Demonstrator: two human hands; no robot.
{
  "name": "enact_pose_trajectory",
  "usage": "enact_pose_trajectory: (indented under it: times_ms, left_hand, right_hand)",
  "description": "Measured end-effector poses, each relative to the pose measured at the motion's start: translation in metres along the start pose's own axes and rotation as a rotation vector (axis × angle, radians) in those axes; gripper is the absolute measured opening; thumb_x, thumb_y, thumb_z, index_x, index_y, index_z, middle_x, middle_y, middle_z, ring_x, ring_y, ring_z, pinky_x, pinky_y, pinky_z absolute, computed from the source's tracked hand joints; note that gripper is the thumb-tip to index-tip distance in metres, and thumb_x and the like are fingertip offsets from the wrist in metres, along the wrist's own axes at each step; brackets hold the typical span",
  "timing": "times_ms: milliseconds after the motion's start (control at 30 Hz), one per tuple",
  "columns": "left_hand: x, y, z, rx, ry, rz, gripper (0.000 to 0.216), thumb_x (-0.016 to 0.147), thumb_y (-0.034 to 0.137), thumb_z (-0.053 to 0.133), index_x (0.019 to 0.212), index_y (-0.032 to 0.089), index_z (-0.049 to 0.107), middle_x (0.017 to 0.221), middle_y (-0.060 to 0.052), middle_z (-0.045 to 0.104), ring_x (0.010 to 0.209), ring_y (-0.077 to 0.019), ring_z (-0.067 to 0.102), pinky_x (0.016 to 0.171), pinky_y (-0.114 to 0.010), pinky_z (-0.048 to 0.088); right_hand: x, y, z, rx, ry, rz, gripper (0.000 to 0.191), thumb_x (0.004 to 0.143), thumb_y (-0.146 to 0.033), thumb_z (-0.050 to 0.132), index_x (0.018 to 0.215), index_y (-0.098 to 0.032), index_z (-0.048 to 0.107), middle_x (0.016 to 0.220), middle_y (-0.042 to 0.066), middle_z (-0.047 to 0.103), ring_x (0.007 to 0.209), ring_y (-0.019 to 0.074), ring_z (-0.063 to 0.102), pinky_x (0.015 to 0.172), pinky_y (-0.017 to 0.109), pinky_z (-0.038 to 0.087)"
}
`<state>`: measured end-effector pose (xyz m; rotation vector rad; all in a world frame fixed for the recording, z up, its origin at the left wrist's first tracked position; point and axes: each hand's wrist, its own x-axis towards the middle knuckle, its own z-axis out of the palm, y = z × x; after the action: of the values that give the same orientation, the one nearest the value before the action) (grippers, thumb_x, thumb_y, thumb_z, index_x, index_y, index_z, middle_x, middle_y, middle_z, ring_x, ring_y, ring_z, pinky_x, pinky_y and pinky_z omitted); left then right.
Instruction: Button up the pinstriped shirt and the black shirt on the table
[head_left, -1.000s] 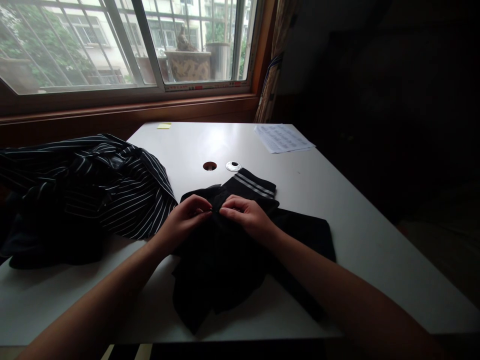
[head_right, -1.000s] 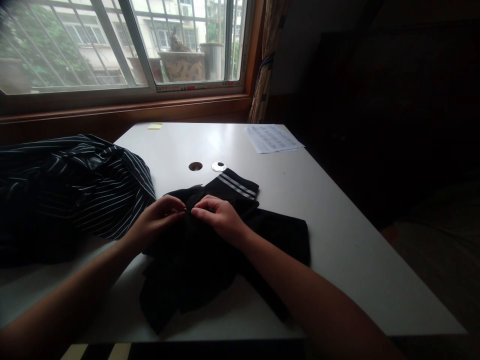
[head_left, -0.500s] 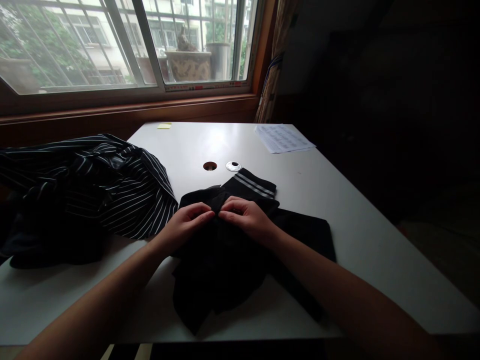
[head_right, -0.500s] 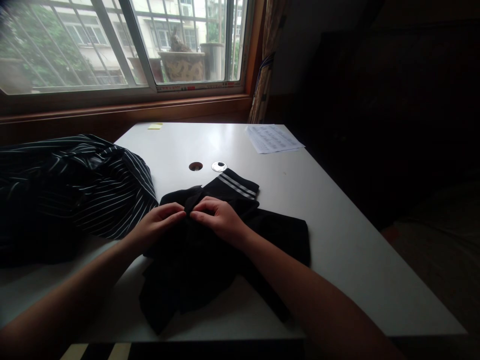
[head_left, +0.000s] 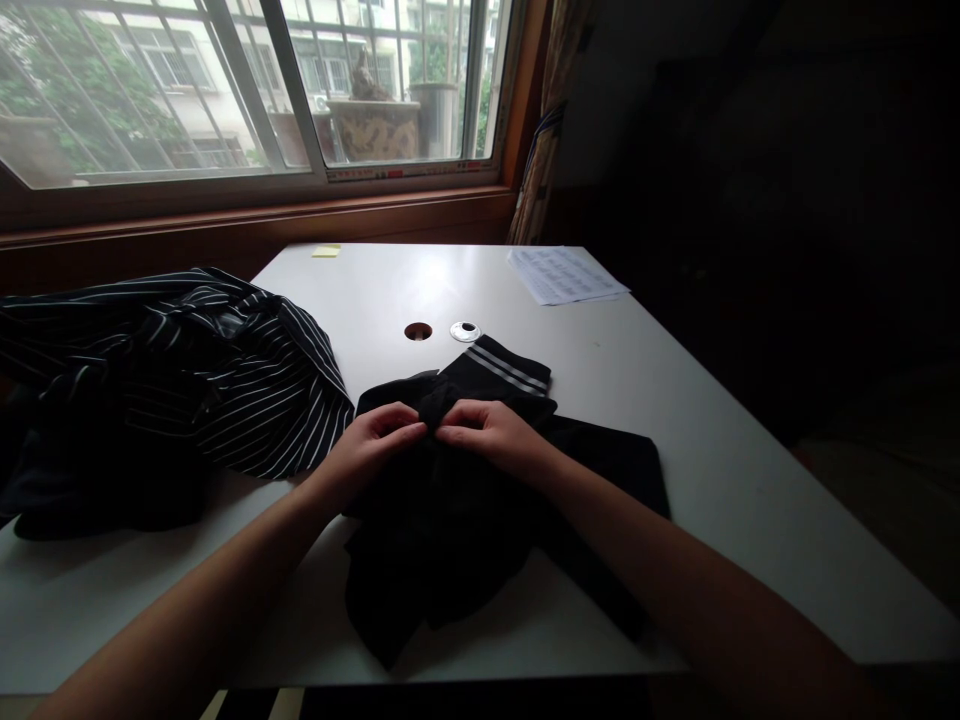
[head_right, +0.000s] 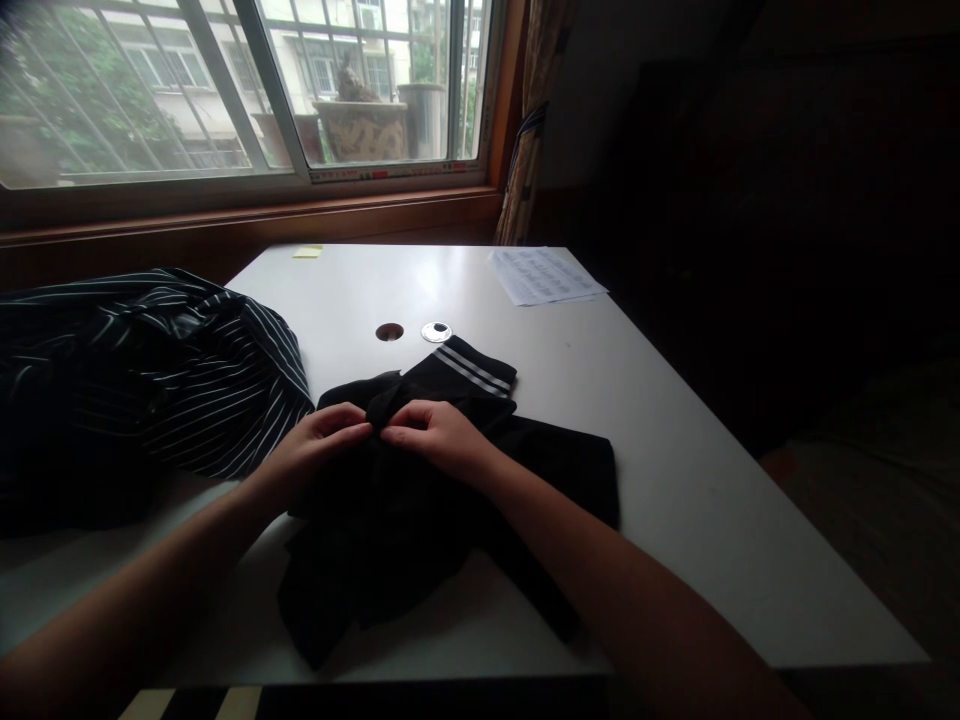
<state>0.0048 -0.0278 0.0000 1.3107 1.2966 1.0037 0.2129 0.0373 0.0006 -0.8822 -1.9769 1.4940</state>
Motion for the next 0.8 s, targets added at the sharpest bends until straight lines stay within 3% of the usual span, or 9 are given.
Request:
enact_pose_trajectory:
  times_ms: [167,300,500,800]
  left_hand:
    - [0.002,-0.005,-0.001,-0.168,-0.019,-0.162,0.025,0.077,0.039,0.073,0.087,0.018,0.064,0.068,0.004,0.053,0.059,-0.0095,0.049,0.052,-0.019,0.036]
    - [0.003,-0.007,-0.003,-0.2,-0.052,-0.212,0.024,0.076,0.036,0.073,0.082,0.018,0.058,0.064,0.006,0.049,0.054,-0.0081,0.046,0.049,-0.018,0.033]
    - [0.004,-0.009,-0.005,-0.206,-0.082,-0.173,0.025,0.075,0.034,0.072,0.077,0.018,0.053,0.063,0.006,0.046,0.053,-0.0075,0.043,0.049,-0.018,0.03]
    - [0.005,-0.011,-0.004,-0.101,-0.07,-0.112,0.021,0.072,0.031,0.072,0.077,0.017,0.056,0.067,0.004,0.053,0.058,-0.0094,0.047,0.052,-0.02,0.037]
  right_hand:
    - [-0.001,0.0,0.006,-0.07,0.026,-0.029,0.02,0.08,-0.038,0.07,0.084,-0.018,0.072,0.083,0.001,0.068,0.08,0.0174,0.062,0.075,0.028,0.046]
    - [-0.002,-0.002,0.01,-0.115,0.041,-0.093,0.015,0.081,-0.033,0.07,0.083,-0.019,0.071,0.085,0.001,0.068,0.082,0.0165,0.062,0.076,0.028,0.046]
    - [-0.003,-0.005,0.013,-0.151,0.072,-0.083,0.013,0.08,-0.032,0.071,0.08,-0.019,0.07,0.082,0.001,0.066,0.077,0.0154,0.06,0.071,0.027,0.045]
    - [-0.003,-0.004,0.015,-0.154,0.07,-0.035,0.011,0.075,-0.028,0.072,0.076,-0.018,0.068,0.076,0.0,0.063,0.072,0.0143,0.057,0.064,0.025,0.044]
